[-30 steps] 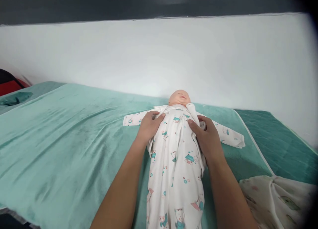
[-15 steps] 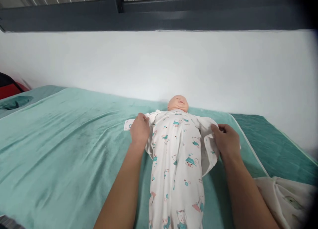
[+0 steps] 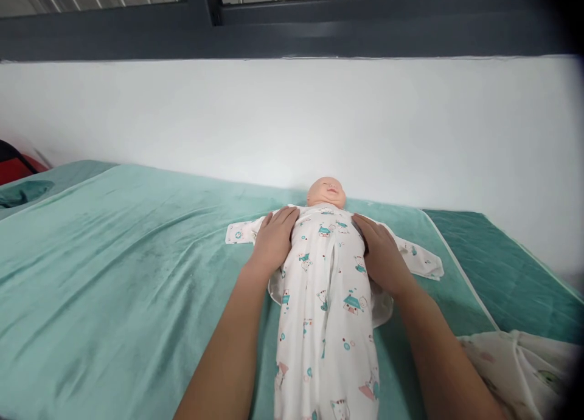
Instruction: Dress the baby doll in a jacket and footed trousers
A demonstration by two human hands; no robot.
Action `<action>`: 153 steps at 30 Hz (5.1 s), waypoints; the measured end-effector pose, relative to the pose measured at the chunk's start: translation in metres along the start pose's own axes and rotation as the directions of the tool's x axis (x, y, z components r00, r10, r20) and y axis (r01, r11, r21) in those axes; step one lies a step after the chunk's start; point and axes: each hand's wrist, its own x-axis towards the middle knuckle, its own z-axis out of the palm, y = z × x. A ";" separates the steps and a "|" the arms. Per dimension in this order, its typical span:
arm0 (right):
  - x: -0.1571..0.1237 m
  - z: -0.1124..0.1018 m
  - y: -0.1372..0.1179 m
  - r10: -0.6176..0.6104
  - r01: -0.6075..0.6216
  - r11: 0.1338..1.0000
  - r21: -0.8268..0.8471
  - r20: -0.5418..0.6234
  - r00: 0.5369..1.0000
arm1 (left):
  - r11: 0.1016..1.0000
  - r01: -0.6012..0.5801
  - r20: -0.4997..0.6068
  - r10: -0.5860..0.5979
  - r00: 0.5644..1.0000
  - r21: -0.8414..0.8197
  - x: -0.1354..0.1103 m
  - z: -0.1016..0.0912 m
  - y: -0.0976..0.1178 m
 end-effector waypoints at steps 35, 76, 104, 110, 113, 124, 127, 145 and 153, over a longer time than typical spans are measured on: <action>0.137 0.024 -0.134 -0.168 0.324 0.941 -0.097 0.699 0.695 | 0.868 0.495 -0.154 -0.495 0.855 -0.041 0.013 0.000 -0.042; 0.140 -0.030 -0.101 -0.242 0.264 0.963 0.052 0.589 0.771 | 0.898 0.406 -0.105 -0.393 0.913 0.171 -0.007 -0.010 -0.037; 0.003 0.008 0.025 0.313 -0.295 0.948 0.121 -0.189 0.931 | 0.972 0.236 -0.203 -0.229 0.952 0.013 -0.004 -0.019 -0.010; 0.004 0.006 0.042 0.488 -0.442 0.868 0.227 -0.227 0.843 | 0.952 -0.063 -0.063 0.046 0.997 -0.301 0.024 -0.039 0.067; 0.004 0.006 0.040 0.511 -0.482 0.859 0.174 -0.228 0.829 | 0.973 -0.227 0.206 0.231 0.951 -0.042 0.052 -0.028 0.111; 0.008 0.003 0.040 0.596 -0.582 0.803 0.133 -0.173 0.784 | 0.910 -0.312 0.595 0.097 0.798 0.271 0.116 0.028 0.155; 0.009 0.001 0.044 0.652 -0.635 0.758 0.149 -0.156 0.742 | 0.903 -0.312 0.609 0.072 0.790 0.297 0.124 0.026 0.150; 0.010 -0.007 0.045 0.691 -0.688 0.722 0.069 -0.033 0.722 | 0.787 -0.557 0.640 0.289 0.712 0.265 0.124 0.052 0.156; 0.006 -0.008 0.050 0.720 -0.714 0.692 0.103 -0.029 0.694 | 0.791 -0.539 0.625 0.270 0.733 0.290 0.124 0.042 0.146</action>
